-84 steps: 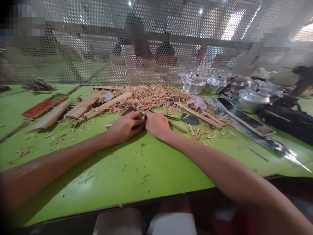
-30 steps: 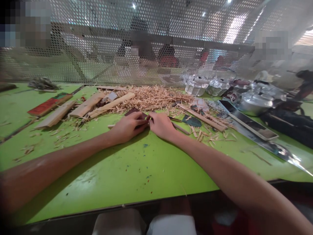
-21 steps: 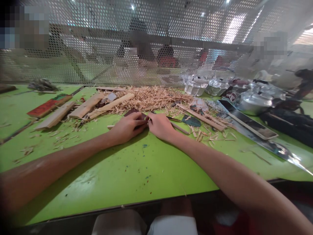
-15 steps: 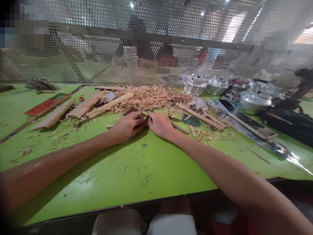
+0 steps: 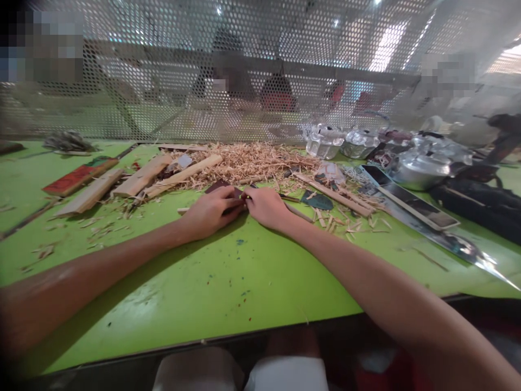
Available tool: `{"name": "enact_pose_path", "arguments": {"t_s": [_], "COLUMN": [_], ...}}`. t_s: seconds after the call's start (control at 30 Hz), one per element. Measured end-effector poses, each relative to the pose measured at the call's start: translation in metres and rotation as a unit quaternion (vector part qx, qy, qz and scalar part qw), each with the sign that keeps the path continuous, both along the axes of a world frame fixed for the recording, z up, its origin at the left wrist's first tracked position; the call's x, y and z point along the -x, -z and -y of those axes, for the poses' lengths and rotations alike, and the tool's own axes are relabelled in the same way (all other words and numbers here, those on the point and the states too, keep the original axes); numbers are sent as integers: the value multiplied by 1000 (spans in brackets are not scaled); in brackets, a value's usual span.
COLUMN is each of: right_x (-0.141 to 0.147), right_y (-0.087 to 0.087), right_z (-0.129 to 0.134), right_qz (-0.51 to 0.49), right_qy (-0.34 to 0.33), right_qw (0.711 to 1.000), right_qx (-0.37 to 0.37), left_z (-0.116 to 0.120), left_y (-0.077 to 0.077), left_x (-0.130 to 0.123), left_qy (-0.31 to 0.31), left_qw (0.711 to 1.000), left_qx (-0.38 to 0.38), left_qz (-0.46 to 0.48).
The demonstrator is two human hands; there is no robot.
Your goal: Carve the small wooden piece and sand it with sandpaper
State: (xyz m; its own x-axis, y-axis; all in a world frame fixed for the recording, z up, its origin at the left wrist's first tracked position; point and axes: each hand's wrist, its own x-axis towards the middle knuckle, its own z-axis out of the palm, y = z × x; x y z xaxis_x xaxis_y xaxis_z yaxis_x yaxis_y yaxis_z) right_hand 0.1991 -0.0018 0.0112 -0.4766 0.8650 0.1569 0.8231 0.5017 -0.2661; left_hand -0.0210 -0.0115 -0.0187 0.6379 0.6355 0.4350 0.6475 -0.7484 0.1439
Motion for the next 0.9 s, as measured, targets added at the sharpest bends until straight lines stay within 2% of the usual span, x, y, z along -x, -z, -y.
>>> {"name": "enact_pose_path", "arguments": {"t_s": [0.1, 0.27, 0.5, 0.9], "right_x": [-3, -6, -11, -10], "right_y": [2, 2, -1, 3], "right_z": [-3, -6, -6, -2], "right_qz": [-11, -37, -109, -49], "right_qy": [-23, -25, -61, -53], "right_qw": [1000, 999, 990, 997], "right_qx": [16, 20, 69, 36], "left_z": [0, 1, 2, 4], "left_y": [-1, -2, -4, -6], "left_x": [0, -1, -1, -2], "left_qy": [-3, -5, 0, -9], "left_qw": [1000, 1000, 1000, 999], "left_qx": [5, 5, 6, 28], "left_qz": [-5, -1, -6, -18]}}
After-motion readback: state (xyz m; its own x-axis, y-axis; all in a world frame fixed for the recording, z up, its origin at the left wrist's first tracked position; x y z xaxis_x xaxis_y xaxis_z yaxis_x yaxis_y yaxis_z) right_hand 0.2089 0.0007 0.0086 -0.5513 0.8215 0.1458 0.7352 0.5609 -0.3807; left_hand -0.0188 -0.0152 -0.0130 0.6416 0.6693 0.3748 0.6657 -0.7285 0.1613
